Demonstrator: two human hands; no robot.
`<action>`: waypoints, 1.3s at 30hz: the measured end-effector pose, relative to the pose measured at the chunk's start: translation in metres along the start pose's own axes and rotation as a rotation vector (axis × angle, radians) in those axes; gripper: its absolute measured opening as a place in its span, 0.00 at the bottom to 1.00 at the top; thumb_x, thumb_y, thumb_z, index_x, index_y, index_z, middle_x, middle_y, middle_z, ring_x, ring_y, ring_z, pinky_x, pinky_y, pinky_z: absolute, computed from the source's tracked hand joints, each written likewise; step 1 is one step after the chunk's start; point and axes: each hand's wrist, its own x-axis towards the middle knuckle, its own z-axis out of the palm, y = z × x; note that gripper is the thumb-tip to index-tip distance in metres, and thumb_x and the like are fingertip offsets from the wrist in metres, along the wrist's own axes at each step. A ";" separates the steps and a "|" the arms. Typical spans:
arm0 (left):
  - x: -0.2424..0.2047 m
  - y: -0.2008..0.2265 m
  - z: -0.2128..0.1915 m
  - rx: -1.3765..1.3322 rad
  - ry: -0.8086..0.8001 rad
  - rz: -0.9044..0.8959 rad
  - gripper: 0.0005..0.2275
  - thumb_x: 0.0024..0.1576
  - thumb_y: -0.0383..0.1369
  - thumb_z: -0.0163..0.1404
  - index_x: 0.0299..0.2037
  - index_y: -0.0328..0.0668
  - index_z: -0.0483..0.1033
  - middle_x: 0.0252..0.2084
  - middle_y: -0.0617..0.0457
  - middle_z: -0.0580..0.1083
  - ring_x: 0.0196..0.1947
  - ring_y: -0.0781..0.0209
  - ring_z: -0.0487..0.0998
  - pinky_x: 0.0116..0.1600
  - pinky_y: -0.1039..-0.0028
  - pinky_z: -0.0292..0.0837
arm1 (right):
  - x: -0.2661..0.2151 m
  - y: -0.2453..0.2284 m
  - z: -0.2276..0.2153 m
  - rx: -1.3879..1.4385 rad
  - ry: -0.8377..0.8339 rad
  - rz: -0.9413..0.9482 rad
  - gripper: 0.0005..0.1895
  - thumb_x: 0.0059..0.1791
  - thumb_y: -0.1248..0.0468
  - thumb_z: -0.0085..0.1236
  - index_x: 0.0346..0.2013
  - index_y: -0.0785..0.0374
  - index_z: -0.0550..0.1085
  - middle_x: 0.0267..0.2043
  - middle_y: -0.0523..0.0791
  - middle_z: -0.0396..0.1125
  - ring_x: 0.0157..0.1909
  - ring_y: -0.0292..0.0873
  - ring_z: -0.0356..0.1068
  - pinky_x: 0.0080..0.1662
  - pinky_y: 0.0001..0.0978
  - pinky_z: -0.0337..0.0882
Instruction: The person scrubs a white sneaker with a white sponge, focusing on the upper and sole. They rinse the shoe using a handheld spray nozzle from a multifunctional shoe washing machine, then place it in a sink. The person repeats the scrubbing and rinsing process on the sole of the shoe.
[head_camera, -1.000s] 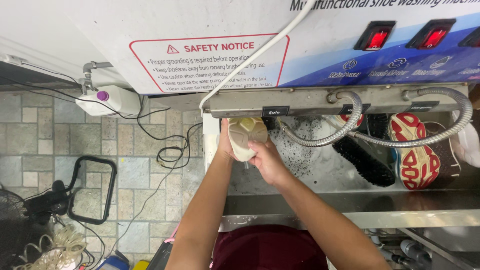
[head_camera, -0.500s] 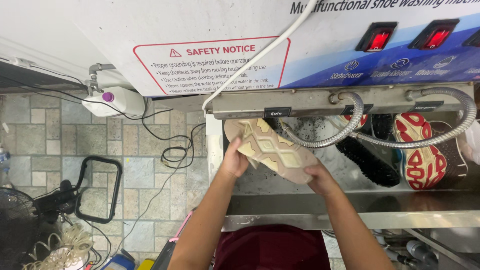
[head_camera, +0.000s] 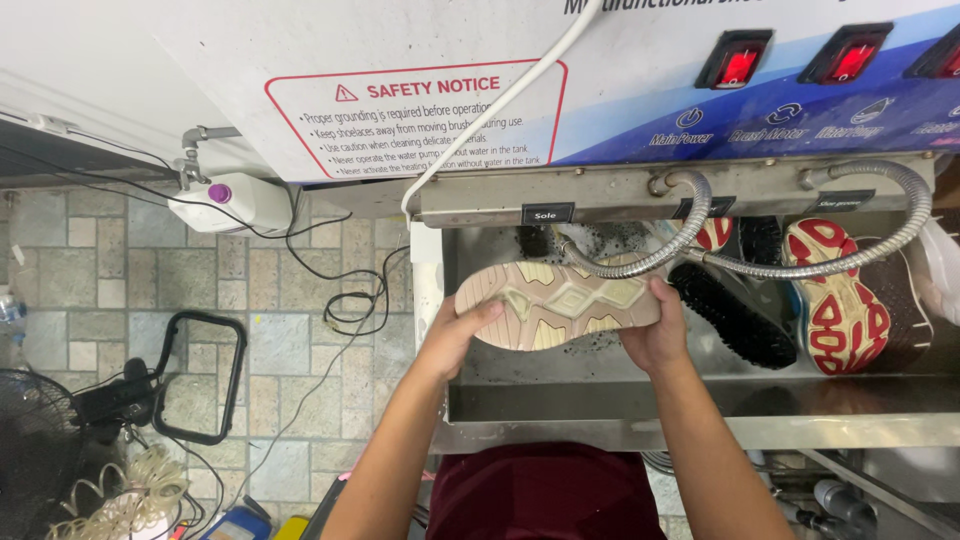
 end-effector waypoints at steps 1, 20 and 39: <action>-0.006 0.007 0.000 0.054 0.007 -0.009 0.30 0.51 0.39 0.62 0.60 0.26 0.71 0.53 0.41 0.79 0.54 0.53 0.79 0.62 0.65 0.71 | 0.001 0.001 0.001 -0.014 -0.007 0.018 0.33 0.52 0.46 0.46 0.65 0.63 0.64 0.64 0.49 0.65 0.66 0.51 0.64 0.66 0.48 0.60; -0.151 -0.017 -0.025 0.129 0.647 0.156 0.20 0.53 0.30 0.62 0.55 0.29 0.79 0.42 0.48 0.83 0.40 0.68 0.80 0.47 0.77 0.77 | 0.078 0.051 0.189 -1.504 -0.695 -0.721 0.22 0.46 0.65 0.66 0.54 0.58 0.74 0.66 0.52 0.64 0.64 0.59 0.65 0.61 0.46 0.66; -0.133 -0.031 -0.001 0.304 0.733 0.068 0.20 0.49 0.42 0.65 0.51 0.46 0.84 0.36 0.51 0.84 0.35 0.68 0.83 0.44 0.76 0.77 | -0.013 0.075 0.109 -1.074 -0.750 -0.260 0.13 0.47 0.74 0.64 0.45 0.68 0.75 0.60 0.48 0.58 0.49 0.41 0.74 0.45 0.28 0.79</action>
